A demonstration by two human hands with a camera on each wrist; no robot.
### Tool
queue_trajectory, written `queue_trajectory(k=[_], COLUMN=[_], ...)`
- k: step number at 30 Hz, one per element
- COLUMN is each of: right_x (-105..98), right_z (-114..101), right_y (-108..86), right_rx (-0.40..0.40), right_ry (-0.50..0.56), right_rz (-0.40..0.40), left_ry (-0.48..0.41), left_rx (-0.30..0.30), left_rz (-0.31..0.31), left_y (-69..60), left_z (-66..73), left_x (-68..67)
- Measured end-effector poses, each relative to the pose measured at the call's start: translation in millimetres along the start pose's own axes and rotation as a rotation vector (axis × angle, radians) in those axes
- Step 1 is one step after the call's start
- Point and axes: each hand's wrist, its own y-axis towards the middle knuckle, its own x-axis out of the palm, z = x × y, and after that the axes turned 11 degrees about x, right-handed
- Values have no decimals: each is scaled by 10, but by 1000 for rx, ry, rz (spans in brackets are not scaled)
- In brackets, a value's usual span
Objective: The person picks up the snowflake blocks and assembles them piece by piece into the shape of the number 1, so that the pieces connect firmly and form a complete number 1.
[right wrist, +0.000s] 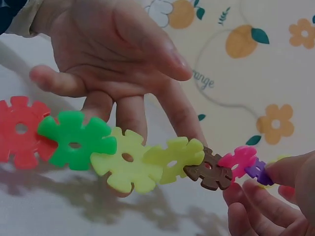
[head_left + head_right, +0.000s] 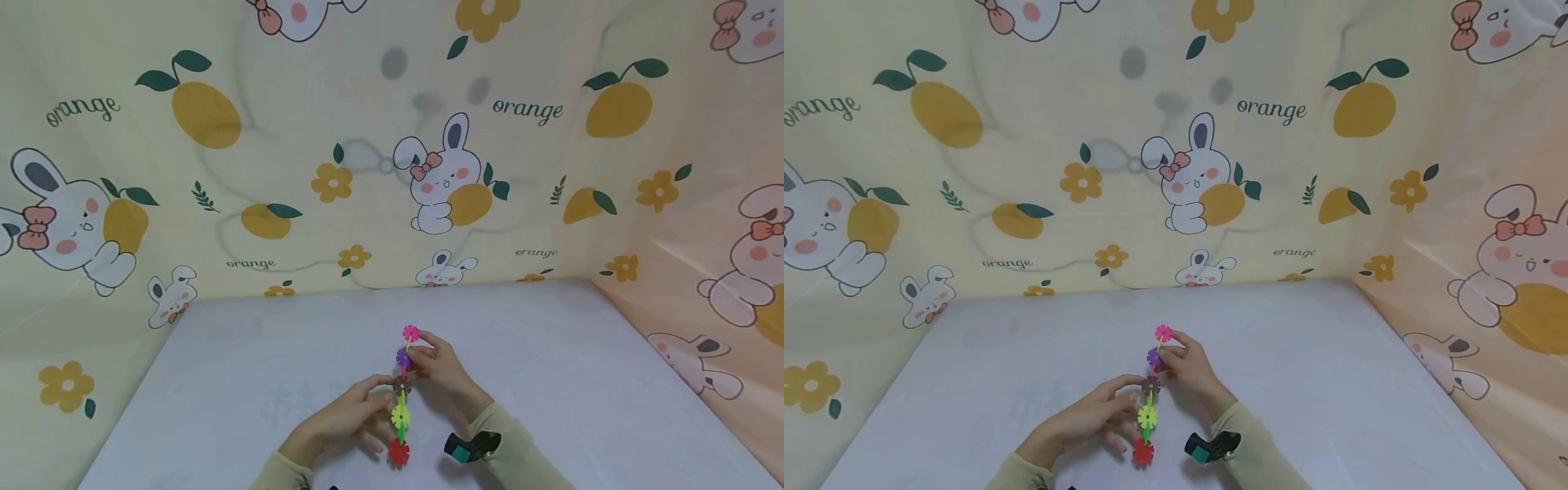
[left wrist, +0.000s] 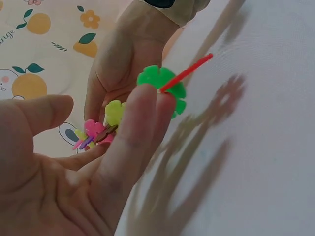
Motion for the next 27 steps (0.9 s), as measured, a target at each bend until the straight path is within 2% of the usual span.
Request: queue_trajectory(k=[4,12,27], right_x=[39,75,95], right_z=[8,53,10], right_y=[-1,12,-18], right_rx=[21,67,89], right_ry=[2,5,-57], right_rz=[-8,-13,-55], left_ry=[-18,-80,-28], left_rx=[-31,-68,-77], left_rz=[-21,-23,-23], left_y=[-10,-11,9], left_z=[-9,-77,-65], left_x=[-17,-27,-67])
